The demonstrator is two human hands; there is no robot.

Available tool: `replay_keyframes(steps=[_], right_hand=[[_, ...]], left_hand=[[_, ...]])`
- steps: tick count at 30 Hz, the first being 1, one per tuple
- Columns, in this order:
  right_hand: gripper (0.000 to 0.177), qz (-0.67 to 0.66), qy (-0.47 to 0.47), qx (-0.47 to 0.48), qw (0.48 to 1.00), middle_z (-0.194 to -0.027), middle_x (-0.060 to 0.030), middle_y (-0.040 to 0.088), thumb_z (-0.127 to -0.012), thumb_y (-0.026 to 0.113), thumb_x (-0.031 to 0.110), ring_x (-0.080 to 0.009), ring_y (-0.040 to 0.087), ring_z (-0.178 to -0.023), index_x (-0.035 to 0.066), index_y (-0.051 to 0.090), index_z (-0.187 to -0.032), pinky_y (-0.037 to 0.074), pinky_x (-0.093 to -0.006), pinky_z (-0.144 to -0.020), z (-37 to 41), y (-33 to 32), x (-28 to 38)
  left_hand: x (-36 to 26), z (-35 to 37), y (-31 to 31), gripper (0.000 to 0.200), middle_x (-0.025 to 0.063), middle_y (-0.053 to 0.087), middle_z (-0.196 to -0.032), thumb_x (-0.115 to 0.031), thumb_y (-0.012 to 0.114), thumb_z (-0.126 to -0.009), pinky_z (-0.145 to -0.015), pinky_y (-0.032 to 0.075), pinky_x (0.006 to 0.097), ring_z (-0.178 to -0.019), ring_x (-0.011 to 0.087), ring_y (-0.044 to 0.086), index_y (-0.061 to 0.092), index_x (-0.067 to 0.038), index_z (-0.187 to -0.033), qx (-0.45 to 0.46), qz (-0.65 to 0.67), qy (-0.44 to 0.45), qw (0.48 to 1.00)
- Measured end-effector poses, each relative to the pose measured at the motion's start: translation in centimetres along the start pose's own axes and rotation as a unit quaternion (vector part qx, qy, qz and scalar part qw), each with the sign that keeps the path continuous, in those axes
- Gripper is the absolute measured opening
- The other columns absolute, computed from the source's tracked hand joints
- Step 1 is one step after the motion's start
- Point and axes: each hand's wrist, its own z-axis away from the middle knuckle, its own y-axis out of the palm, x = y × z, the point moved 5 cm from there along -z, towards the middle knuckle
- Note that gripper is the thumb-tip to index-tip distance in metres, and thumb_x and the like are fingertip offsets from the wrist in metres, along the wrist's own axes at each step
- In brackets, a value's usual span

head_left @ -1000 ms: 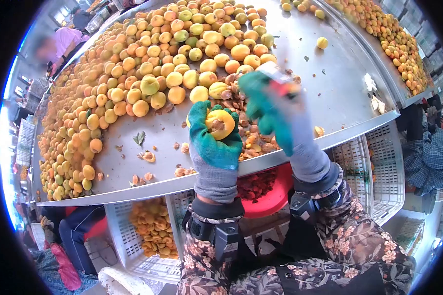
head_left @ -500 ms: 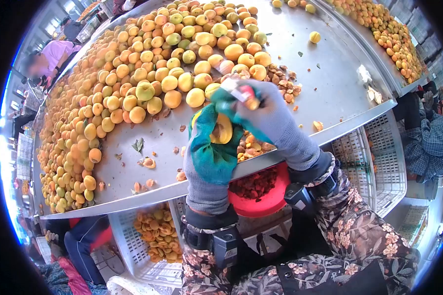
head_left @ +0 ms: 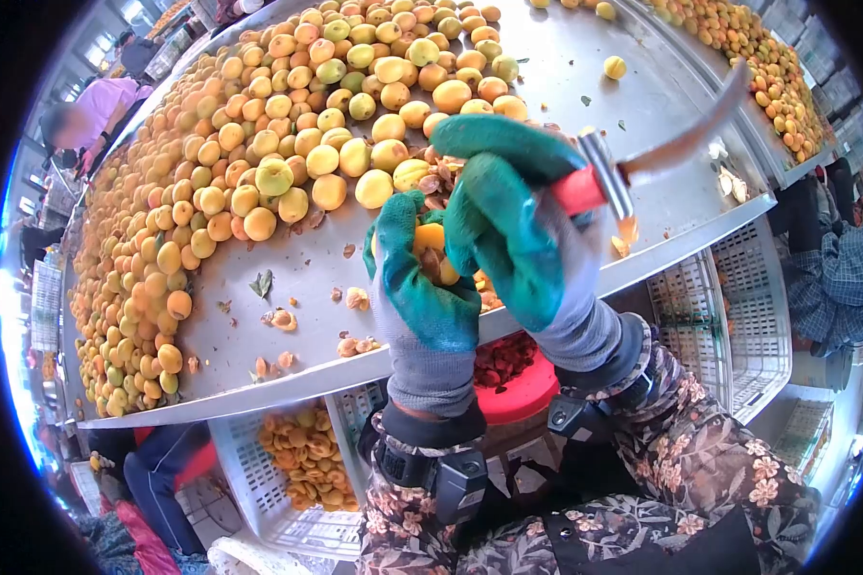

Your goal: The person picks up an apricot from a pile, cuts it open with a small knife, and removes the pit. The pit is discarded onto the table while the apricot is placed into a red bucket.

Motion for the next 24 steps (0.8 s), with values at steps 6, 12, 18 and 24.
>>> replay_keyframes(steps=[6,12,18,24], right_hand=[[0.036,-0.068,0.029,0.116,0.99,-0.086,-0.0069,0.061,-0.087,0.057,0.007,-0.0082,0.055,-0.069,-0.007,0.052,-0.119,0.045,-0.0218,-0.061,1.2,1.3,0.2],[0.021,-0.077,0.084,-0.072,0.991,-0.077,-0.0025,0.06,-0.085,0.059,0.006,-0.0047,0.05,-0.054,-0.002,0.062,-0.104,0.036,-0.0182,-0.046,0.4,0.5,-1.1],[0.02,-0.002,-0.057,-0.013,0.998,-0.081,-0.0051,0.062,-0.083,0.06,0.006,-0.0076,0.052,-0.058,-0.001,0.062,-0.102,0.04,-0.0205,-0.05,-1.2,-0.5,-0.9],[0.019,0.086,-0.215,0.068,0.97,-0.085,-0.0081,0.064,-0.08,0.062,0.005,-0.011,0.055,-0.062,0.0,0.063,-0.098,0.044,-0.0233,-0.055,-1.0,-0.8,-1.2]], left_hand=[[-1.5,1.3,-0.1,0.055,0.0148,0.052,-0.111,-0.019,0.072,-0.074,-0.088,0.044,0.0366,-0.099,0.0311,0.054,0.05,-0.004,-0.122,-0.036,-0.319,0.225,0.92],[-1.4,0.9,0.9,0.032,0.0074,0.05,-0.104,-0.019,0.056,-0.091,-0.079,0.047,0.0259,-0.094,0.0132,0.053,0.05,-0.005,-0.119,-0.038,-0.279,0.159,0.946],[1.2,0.3,1.2,0.044,0.0027,0.054,-0.104,0.004,0.06,-0.079,-0.078,0.049,0.0234,-0.091,0.0107,0.056,0.047,-0.006,-0.12,0.03,0.11,-0.079,0.99],[-0.4,0.6,1.2,0.048,0.0043,0.057,-0.111,0.008,0.062,-0.074,-0.085,0.049,0.0257,-0.097,0.0123,0.059,0.048,-0.005,-0.118,0.115,0.029,0.002,0.993]])
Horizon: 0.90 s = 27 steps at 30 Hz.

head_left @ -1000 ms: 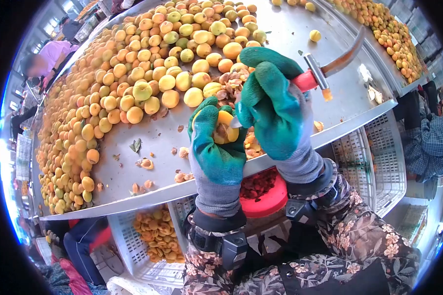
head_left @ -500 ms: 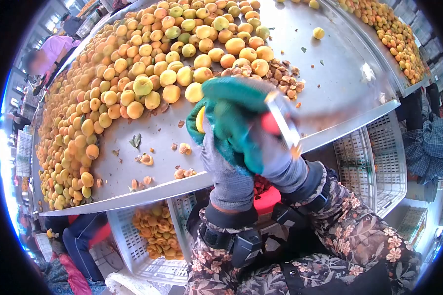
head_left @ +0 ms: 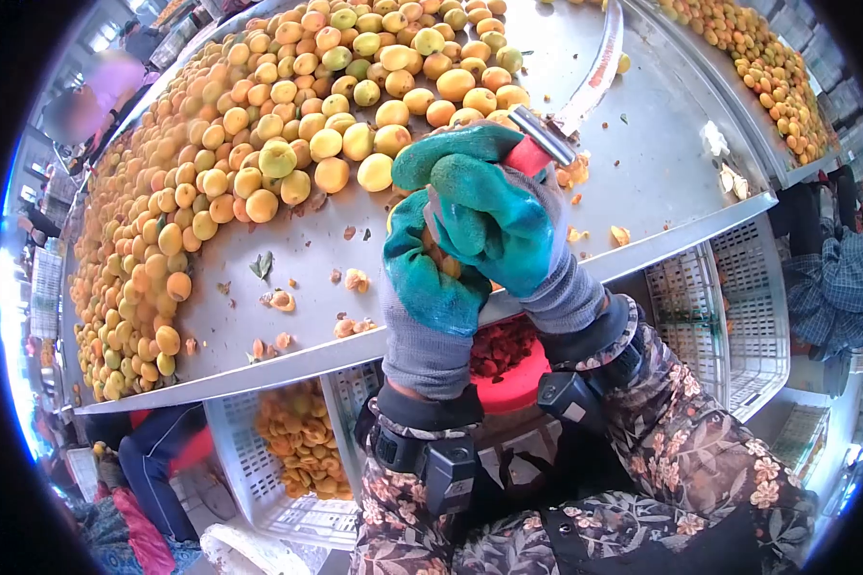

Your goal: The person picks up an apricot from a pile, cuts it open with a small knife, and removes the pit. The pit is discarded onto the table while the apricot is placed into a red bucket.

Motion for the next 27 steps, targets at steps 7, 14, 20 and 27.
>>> replay_keyframes(steps=[7,14,20,27], right_hand=[[0.018,0.057,-0.109,0.118,0.985,-0.092,-0.012,0.065,-0.076,0.063,0.006,-0.0168,0.058,-0.07,0.002,0.063,-0.093,0.049,-0.0277,-0.062,0.5,0.9,0.7],[0.015,-0.061,0.006,0.212,0.975,-0.089,-0.0113,0.065,-0.07,0.067,0.007,-0.0236,0.06,-0.074,0.002,0.062,-0.083,0.049,-0.034,-0.067,0.0,1.1,0.8],[0.02,-0.47,0.331,0.117,0.81,-0.062,-0.0042,0.052,-0.085,0.054,0.011,-0.0126,0.044,-0.045,-0.005,0.059,-0.096,0.04,-0.0277,-0.046,0.7,1.8,-2.1],[0.027,-0.314,0.317,-0.077,0.891,-0.057,0.0004,0.042,-0.095,0.043,0.016,-0.0065,0.033,-0.041,-0.004,0.054,-0.108,0.035,-0.0229,-0.041,0.5,1.7,-2.0]], left_hand=[[-2.2,0.9,-0.4,0.047,0.0091,0.059,-0.109,-0.003,0.067,-0.076,-0.085,0.048,0.0292,-0.099,0.018,0.06,0.049,-0.003,-0.119,-0.008,-0.171,0.098,0.98],[-1.7,1.6,-1.4,0.055,0.0166,0.059,-0.108,-0.017,0.077,-0.072,-0.084,0.049,0.0336,-0.099,0.025,0.061,0.05,0.001,-0.118,-0.022,-0.348,0.156,0.924],[-1.2,1.1,-1.9,0.054,0.017,0.058,-0.106,-0.013,0.075,-0.07,-0.083,0.049,0.033,-0.097,0.0284,0.06,0.051,0.001,-0.117,-0.052,-0.287,0.093,0.952],[0.4,-0.3,-3.2,0.059,0.0139,0.052,-0.111,0.003,0.068,-0.072,-0.084,0.048,0.0302,-0.095,0.0212,0.057,0.041,0.002,-0.125,-0.113,-0.268,0.127,0.948]])
